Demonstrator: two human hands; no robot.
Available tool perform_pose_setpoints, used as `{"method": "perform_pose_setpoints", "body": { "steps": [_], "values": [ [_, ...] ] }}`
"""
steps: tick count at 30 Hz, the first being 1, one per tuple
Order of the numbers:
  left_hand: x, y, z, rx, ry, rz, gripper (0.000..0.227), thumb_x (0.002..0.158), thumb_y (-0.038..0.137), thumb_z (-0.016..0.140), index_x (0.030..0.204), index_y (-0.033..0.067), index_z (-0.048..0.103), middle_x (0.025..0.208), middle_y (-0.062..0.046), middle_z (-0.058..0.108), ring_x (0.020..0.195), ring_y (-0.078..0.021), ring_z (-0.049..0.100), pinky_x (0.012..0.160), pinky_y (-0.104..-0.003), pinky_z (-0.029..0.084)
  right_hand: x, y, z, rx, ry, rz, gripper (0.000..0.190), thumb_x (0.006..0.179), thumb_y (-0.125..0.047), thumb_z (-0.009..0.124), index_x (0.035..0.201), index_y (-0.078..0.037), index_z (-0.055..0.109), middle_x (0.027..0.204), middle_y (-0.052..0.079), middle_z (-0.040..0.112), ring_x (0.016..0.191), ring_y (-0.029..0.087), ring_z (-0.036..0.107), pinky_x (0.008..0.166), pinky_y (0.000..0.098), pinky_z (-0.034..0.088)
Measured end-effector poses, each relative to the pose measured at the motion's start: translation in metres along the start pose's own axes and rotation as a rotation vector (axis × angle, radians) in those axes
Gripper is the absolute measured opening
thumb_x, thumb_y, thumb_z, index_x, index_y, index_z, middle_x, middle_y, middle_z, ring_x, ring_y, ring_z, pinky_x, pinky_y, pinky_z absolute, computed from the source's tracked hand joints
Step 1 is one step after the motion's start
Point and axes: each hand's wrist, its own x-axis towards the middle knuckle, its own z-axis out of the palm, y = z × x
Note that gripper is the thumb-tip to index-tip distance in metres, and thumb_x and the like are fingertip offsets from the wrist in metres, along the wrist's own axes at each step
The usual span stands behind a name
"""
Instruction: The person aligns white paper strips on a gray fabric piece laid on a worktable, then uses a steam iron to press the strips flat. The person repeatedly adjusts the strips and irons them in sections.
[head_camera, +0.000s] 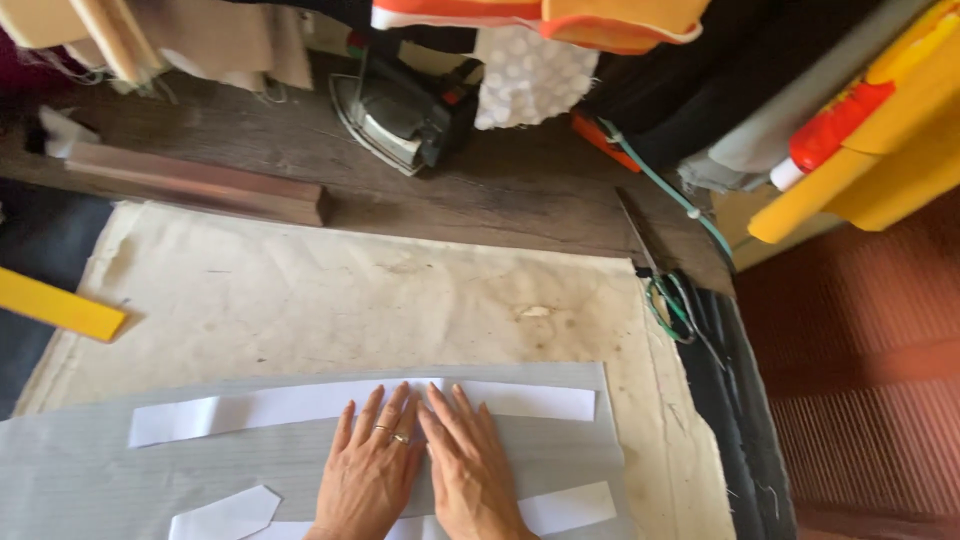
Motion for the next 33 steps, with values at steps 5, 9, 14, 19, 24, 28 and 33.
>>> {"method": "perform_pose_setpoints", "body": {
  "steps": [5, 9, 14, 19, 24, 28, 33],
  "values": [
    [0.006, 0.003, -0.007, 0.024, 0.053, 0.006, 0.051, 0.091, 0.039, 0.045, 0.135, 0.0145, 0.048, 0.142, -0.002, 0.047, 0.128, -0.0264, 0.045, 0.106, -0.047, 0.036, 0.0, 0.002, 0.0, 0.002, -0.03, 0.033, 0.05, 0.091, -0.004, 0.042, 0.14, -0.002, 0.043, 0.152, 0.011, 0.035, 0.141, 0.037, 0.026, 0.109, 0.0536, 0.02],
    [0.007, 0.006, -0.01, 0.089, 0.066, 0.005, 0.053, 0.092, 0.042, 0.042, 0.138, 0.0169, 0.045, 0.143, -0.001, 0.046, 0.128, -0.0261, 0.046, 0.104, -0.047, 0.037, -0.003, 0.006, 0.001, -0.015, -0.035, 0.044, 0.049, 0.09, -0.004, 0.042, 0.139, -0.003, 0.044, 0.153, 0.01, 0.034, 0.14, 0.037, 0.025, 0.108, 0.0547, 0.02],
    [0.007, 0.01, -0.006, 0.109, 0.055, -0.028, 0.054, 0.092, 0.047, 0.038, 0.14, 0.0233, 0.044, 0.143, 0.0, 0.046, 0.129, -0.0261, 0.046, 0.106, -0.048, 0.036, -0.006, 0.012, 0.001, -0.037, -0.035, 0.051, 0.049, 0.089, -0.005, 0.043, 0.137, -0.002, 0.046, 0.154, 0.009, 0.032, 0.141, 0.036, 0.024, 0.108, 0.0554, 0.021],
    [0.007, 0.013, -0.006, 0.129, 0.069, -0.033, 0.057, 0.09, 0.052, 0.039, 0.142, 0.0295, 0.041, 0.141, -0.003, 0.047, 0.126, -0.0283, 0.048, 0.103, -0.051, 0.04, -0.008, 0.013, -0.005, 0.011, -0.056, 0.078, 0.049, 0.088, -0.001, 0.043, 0.137, -0.002, 0.047, 0.155, 0.009, 0.029, 0.141, 0.039, 0.023, 0.108, 0.057, 0.02],
    [0.01, 0.015, -0.009, 0.143, 0.064, -0.028, 0.055, 0.09, 0.05, 0.039, 0.142, 0.0312, 0.041, 0.138, -0.004, 0.048, 0.123, -0.0294, 0.049, 0.1, -0.052, 0.041, -0.011, 0.017, -0.003, -0.002, -0.07, 0.094, 0.049, 0.091, -0.004, 0.044, 0.14, -0.003, 0.044, 0.155, 0.01, 0.029, 0.142, 0.038, 0.022, 0.109, 0.0562, 0.018],
    [0.01, 0.017, -0.006, 0.171, 0.029, -0.03, 0.056, 0.089, 0.052, 0.039, 0.142, 0.0355, 0.039, 0.137, -0.006, 0.048, 0.122, -0.0319, 0.049, 0.099, -0.054, 0.041, -0.012, 0.018, -0.006, -0.002, -0.045, 0.147, 0.045, 0.093, -0.005, 0.042, 0.137, -0.005, 0.045, 0.154, 0.01, 0.031, 0.141, 0.038, 0.021, 0.109, 0.0564, 0.018],
    [0.012, 0.018, -0.003, 0.187, 0.019, -0.019, 0.056, 0.088, 0.052, 0.04, 0.142, 0.0381, 0.039, 0.135, -0.008, 0.048, 0.12, -0.0351, 0.05, 0.096, -0.058, 0.043, -0.022, 0.043, 0.004, -0.161, 0.001, 0.297, 0.044, 0.093, -0.016, 0.048, 0.137, -0.009, 0.047, 0.153, 0.014, 0.028, 0.142, 0.036, 0.021, 0.111, 0.0535, 0.016]
  ]
}}
